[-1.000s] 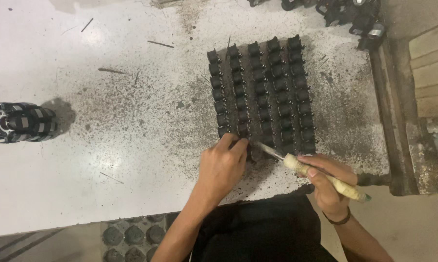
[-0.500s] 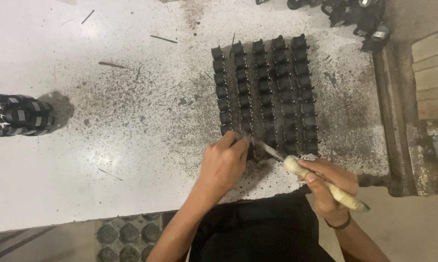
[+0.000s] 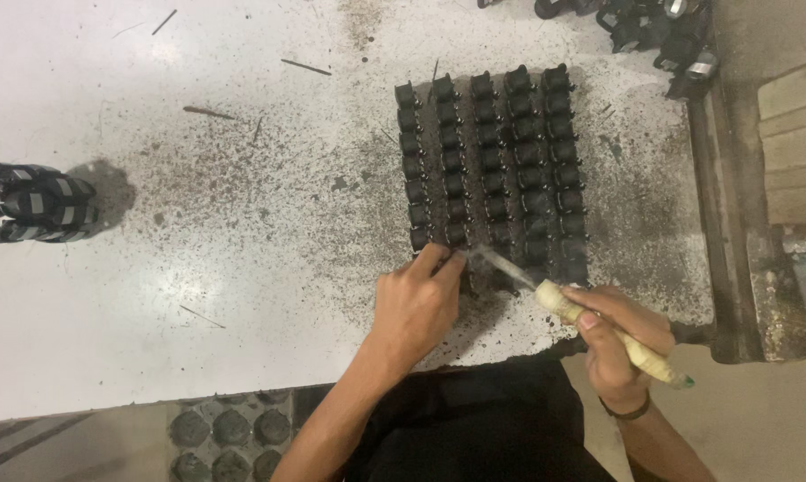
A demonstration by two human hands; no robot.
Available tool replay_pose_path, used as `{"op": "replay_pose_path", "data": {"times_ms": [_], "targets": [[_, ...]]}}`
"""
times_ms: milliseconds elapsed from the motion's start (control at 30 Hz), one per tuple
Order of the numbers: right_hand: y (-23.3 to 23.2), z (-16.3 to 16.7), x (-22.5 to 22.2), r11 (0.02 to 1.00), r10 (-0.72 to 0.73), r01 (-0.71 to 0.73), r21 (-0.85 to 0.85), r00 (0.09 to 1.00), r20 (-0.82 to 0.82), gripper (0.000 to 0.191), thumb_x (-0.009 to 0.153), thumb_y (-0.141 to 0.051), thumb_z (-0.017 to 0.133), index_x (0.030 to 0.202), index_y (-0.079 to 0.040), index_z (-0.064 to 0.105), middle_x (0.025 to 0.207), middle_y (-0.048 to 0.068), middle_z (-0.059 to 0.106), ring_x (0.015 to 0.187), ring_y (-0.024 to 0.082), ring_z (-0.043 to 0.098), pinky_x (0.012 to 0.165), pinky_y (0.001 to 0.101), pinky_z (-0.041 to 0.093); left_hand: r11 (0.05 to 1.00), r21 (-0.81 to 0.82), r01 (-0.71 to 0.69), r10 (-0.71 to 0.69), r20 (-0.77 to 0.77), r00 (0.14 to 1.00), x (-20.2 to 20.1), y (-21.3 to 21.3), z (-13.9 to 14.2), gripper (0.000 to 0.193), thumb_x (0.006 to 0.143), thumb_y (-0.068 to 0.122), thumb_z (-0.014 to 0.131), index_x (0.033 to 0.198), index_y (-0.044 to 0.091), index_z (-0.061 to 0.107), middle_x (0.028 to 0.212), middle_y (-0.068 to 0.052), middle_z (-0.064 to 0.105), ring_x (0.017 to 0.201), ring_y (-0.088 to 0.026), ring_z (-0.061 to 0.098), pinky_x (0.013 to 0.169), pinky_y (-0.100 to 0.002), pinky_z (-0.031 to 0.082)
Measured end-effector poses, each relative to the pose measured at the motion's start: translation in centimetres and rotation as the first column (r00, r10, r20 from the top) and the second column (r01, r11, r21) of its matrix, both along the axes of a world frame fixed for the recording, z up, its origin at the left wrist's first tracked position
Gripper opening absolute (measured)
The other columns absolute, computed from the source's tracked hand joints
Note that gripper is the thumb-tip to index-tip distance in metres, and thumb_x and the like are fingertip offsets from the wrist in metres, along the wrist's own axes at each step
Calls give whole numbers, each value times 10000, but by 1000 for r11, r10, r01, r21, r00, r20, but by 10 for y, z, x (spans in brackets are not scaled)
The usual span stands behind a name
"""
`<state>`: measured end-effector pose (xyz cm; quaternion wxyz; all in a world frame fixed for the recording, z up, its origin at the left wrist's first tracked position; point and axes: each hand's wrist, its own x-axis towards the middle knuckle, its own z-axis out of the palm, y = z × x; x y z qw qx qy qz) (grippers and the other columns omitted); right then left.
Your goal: The person solders wires onto a grid of small black components arranged on the workbench, holding each component steady with one hand while applying a soldering iron with the other, working through the components one at a time and occasionally repositioning the iron.
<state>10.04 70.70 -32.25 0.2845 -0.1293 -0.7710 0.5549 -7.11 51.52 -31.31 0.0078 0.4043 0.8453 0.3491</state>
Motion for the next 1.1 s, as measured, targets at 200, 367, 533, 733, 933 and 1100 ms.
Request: {"op": "replay_pose_path", "data": {"times_ms": [200, 367, 533, 733, 933, 1100], "targets": [[-4, 9, -5, 999, -5, 5, 52, 1000, 7, 274, 901, -89, 605, 1088, 69, 728, 777, 123, 697, 537, 114, 574, 508, 225, 424, 999, 34, 0, 2, -40, 999, -3, -3, -4, 223, 821, -13, 681, 1027, 11, 763, 985, -79, 701, 614, -201, 699, 439, -333, 515], [-2, 14, -2, 973, 85, -99, 210, 994, 73, 259, 878, -91, 622, 1059, 66, 722, 783, 121, 705, 593, 132, 614, 556, 253, 472, 999, 50, 7, -4, -61, 998, -8, 2, -3, 234, 799, -13, 678, 1016, 34, 753, 973, -81, 692, 659, -225, 718, 459, -339, 530], [25, 4, -7, 969, 147, -187, -162, 962, -230, 184, 1000, -32, 607, 1143, 11, 716, 1014, 215, 747, 756, 251, 755, 575, 295, 640, 992, 120, -32, 36, -36, 999, -7, -3, 16, 82, 877, 28, 725, 957, 30, 710, 934, -78, 669, 644, -228, 699, 495, -342, 548], [13, -17, 32, 982, 79, -95, -165, 992, -100, 244, 938, -37, 615, 1132, 61, 727, 820, 169, 759, 586, 149, 688, 558, 248, 539, 994, 107, 4, -1, -26, 1000, 13, -22, 26, 226, 855, 10, 710, 1081, 26, 715, 1000, -105, 640, 676, -228, 704, 513, -329, 558], [-5, -11, 36, 997, 0, 6, -83, 997, 74, 302, 910, -75, 554, 1096, 118, 693, 876, 190, 729, 712, 213, 707, 671, 294, 574, 1000, -16, 1, -1, 1, 1000, 23, -13, 8, 246, 837, 23, 733, 1075, 79, 755, 988, -62, 683, 619, -231, 697, 465, -360, 530], [-7, -6, 29, 988, 38, -32, -153, 999, 31, 288, 912, -69, 565, 1093, 112, 698, 889, 200, 726, 702, 205, 707, 668, 289, 572, 999, 0, 44, -44, 6, 999, 22, -12, 3, 254, 820, 28, 722, 1073, 36, 740, 1006, -77, 670, 697, -233, 707, 510, -353, 554]]}}
